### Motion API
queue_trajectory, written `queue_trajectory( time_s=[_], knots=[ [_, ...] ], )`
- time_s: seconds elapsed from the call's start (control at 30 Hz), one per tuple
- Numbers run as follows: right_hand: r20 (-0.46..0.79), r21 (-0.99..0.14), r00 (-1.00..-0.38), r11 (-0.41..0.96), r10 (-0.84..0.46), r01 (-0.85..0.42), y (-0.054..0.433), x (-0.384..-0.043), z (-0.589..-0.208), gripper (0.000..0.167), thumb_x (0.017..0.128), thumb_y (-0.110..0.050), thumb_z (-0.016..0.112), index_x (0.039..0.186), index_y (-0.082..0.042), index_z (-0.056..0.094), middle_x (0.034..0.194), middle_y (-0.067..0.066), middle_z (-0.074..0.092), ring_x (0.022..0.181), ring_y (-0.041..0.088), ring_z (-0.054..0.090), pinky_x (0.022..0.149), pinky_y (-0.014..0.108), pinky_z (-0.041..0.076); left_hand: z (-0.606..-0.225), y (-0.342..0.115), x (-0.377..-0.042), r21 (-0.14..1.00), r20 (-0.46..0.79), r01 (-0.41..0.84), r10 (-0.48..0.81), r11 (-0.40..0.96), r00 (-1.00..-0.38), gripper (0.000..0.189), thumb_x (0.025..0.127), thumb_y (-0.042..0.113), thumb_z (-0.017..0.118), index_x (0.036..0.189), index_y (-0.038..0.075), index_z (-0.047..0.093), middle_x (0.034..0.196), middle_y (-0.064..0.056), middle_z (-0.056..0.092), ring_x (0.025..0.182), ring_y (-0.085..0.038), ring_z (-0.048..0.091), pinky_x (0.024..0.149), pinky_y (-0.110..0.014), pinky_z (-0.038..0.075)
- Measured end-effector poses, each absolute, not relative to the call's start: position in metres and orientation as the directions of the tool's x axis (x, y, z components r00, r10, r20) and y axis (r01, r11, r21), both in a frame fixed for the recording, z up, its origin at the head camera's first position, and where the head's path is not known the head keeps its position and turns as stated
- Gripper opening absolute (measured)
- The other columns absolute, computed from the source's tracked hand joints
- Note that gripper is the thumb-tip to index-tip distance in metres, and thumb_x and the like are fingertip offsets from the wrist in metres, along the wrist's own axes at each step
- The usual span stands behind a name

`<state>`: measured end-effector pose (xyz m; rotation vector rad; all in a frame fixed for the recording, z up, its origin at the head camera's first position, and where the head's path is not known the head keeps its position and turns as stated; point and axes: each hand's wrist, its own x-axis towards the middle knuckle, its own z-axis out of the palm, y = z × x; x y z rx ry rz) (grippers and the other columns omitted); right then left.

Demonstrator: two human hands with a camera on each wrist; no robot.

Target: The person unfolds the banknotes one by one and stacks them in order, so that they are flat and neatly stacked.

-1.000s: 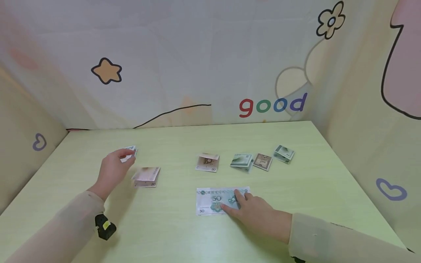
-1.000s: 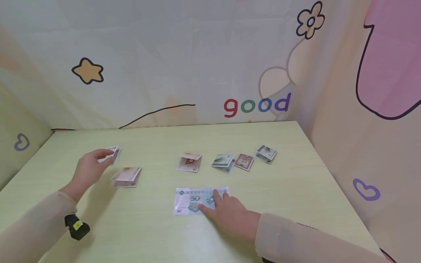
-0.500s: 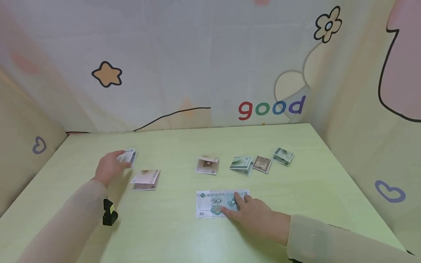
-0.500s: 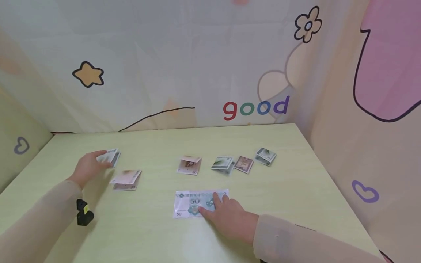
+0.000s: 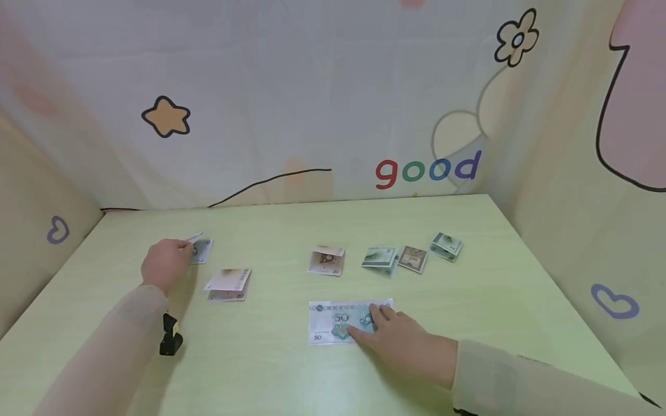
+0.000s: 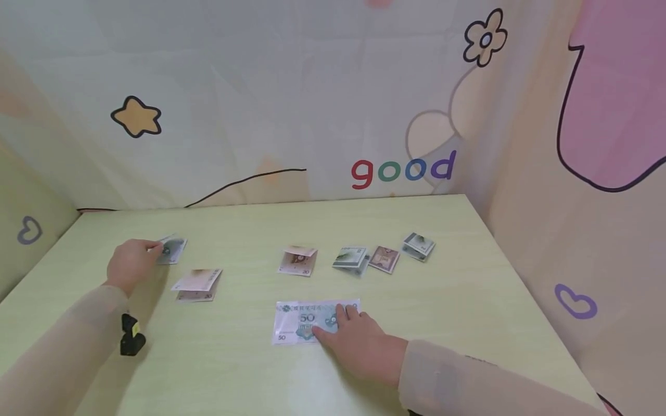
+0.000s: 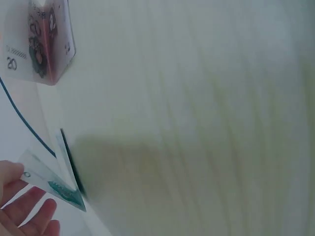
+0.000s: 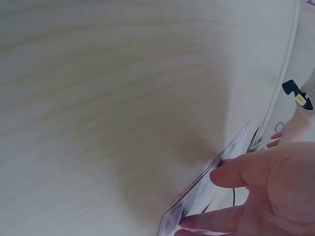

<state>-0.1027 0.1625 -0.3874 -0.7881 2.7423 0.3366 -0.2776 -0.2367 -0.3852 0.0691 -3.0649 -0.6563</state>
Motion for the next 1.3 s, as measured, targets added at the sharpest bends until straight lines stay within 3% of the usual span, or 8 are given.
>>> queue_trajectory(
  time_s=[0.17,0.3,0.47,0.67,0.93,1.1,1.3],
  knots=[
    [-0.308,0.111,-0.826,0.845,-0.471,-0.523,0.162,-0.103,-0.387,0.053,0.093,-0.010,0.053,0.138,-0.035,0.044,0.138,0.022,0.041,0.124,0.038,0.041,0.094,0.046,0.042,-0.379,-0.242,-0.277,0.396,0.138,-0.024,-0.085,0.918,-0.987,0.039,0.098,0.022,0.042,0.120,-0.004,0.059,0.111,-0.025,0.061,0.071,-0.028,0.054,0.045,-0.030,0.035],
    [-0.283,0.101,-0.829,0.845,-0.482,-0.526,0.162,-0.102,-0.387,0.050,0.093,-0.009,0.052,0.137,-0.033,0.047,0.138,0.022,0.042,0.124,0.038,0.042,0.094,0.046,0.042,-0.373,-0.244,-0.274,0.461,0.176,-0.043,-0.139,0.887,-0.975,0.041,0.098,0.024,0.039,0.120,-0.005,0.059,0.104,-0.023,0.064,0.073,-0.028,0.054,0.051,-0.030,0.035],
    [-0.294,0.092,-0.823,0.843,-0.485,-0.530,0.162,-0.102,-0.385,0.052,0.093,-0.009,0.053,0.139,-0.031,0.045,0.139,0.022,0.040,0.125,0.038,0.041,0.096,0.046,0.041,-0.360,-0.241,-0.268,0.579,0.187,-0.050,-0.192,0.814,-0.963,0.044,0.099,0.028,0.040,0.123,-0.005,0.056,0.113,-0.024,0.060,0.083,-0.030,0.055,0.056,-0.031,0.037],
    [-0.301,0.008,-0.824,0.863,-0.479,-0.505,0.163,-0.103,-0.381,0.051,0.095,-0.007,0.049,0.141,-0.029,0.042,0.144,0.019,0.034,0.129,0.037,0.036,0.099,0.048,0.036,-0.346,-0.238,-0.262,0.702,0.184,-0.044,-0.241,0.711,-0.953,0.047,0.099,0.035,0.041,0.126,0.000,0.056,0.119,-0.022,0.059,0.065,-0.022,0.048,0.046,-0.026,0.035],
    [-0.168,0.001,-0.794,0.805,-0.584,-0.593,0.171,-0.109,-0.381,0.051,0.089,-0.009,0.060,0.138,-0.020,0.048,0.139,0.016,0.043,0.124,0.033,0.044,0.095,0.047,0.041,-0.339,-0.235,-0.251,0.864,0.082,-0.121,-0.374,0.489,-0.924,0.047,0.096,0.037,0.044,0.130,0.006,0.054,0.123,-0.016,0.058,0.093,-0.010,0.056,0.066,-0.014,0.043],
    [-0.128,-0.113,-0.795,0.805,-0.593,-0.583,0.177,-0.114,-0.379,0.048,0.089,-0.007,0.060,0.135,-0.015,0.051,0.137,0.016,0.046,0.122,0.032,0.046,0.094,0.045,0.042,-0.331,-0.221,-0.243,0.960,0.002,-0.109,-0.392,0.259,-0.920,0.044,0.095,0.031,0.051,0.130,0.005,0.054,0.120,-0.007,0.058,0.087,-0.001,0.057,0.066,-0.011,0.047],
    [-0.141,-0.322,-0.816,0.805,-0.561,-0.498,0.179,-0.120,-0.376,0.040,0.092,-0.003,0.052,0.132,-0.006,0.051,0.135,0.016,0.048,0.122,0.033,0.047,0.094,0.046,0.042,-0.323,-0.199,-0.231,0.993,-0.036,-0.069,-0.325,0.092,-0.945,0.045,0.093,0.028,0.056,0.129,0.001,0.054,0.106,0.004,0.060,0.088,-0.002,0.058,0.066,-0.013,0.048]
  ],
)
